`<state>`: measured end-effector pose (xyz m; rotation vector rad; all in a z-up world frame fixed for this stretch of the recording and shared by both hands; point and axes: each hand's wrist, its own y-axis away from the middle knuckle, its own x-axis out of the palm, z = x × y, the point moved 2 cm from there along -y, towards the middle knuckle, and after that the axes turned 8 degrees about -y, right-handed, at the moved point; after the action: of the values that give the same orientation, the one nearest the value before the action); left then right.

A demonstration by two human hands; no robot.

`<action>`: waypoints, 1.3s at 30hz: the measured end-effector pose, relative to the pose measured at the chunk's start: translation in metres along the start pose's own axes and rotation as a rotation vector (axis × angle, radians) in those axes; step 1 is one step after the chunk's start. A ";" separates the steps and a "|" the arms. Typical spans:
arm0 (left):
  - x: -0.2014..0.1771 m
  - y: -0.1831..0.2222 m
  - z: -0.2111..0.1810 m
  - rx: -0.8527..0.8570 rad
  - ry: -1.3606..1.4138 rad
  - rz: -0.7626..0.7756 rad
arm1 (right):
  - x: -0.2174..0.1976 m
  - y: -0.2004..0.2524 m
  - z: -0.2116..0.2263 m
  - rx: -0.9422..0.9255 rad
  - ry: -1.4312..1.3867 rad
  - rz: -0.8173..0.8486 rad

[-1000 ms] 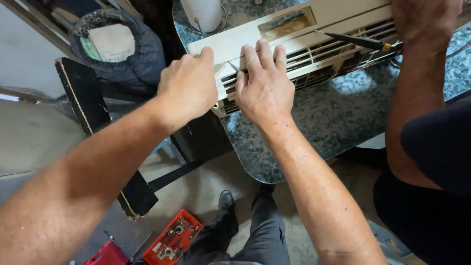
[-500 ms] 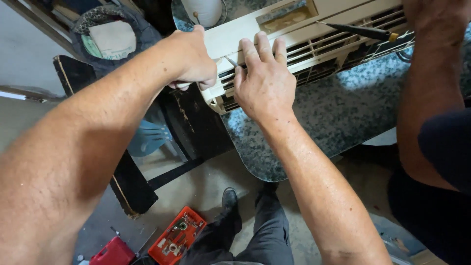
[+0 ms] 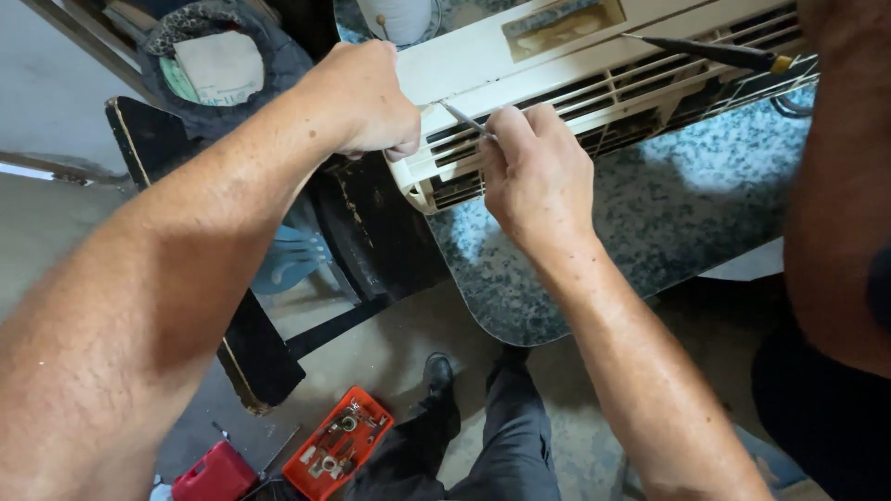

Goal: Using a screwdriver to pry and release plastic clips to remove the front cover of an air conditioning unit.

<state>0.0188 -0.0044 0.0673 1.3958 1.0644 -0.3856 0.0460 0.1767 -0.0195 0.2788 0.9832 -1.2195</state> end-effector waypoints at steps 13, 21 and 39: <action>0.000 -0.003 0.004 0.021 -0.001 -0.028 | -0.018 -0.014 0.011 -0.076 0.084 0.022; 0.002 -0.005 0.007 0.054 -0.014 -0.051 | -0.019 -0.034 0.016 -0.070 0.140 0.174; -0.003 -0.006 0.010 0.087 -0.041 -0.022 | 0.047 0.008 0.016 0.065 0.267 -0.017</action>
<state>0.0167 -0.0159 0.0639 1.4486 1.0409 -0.4797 0.0609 0.1385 -0.0478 0.4948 1.1782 -1.2515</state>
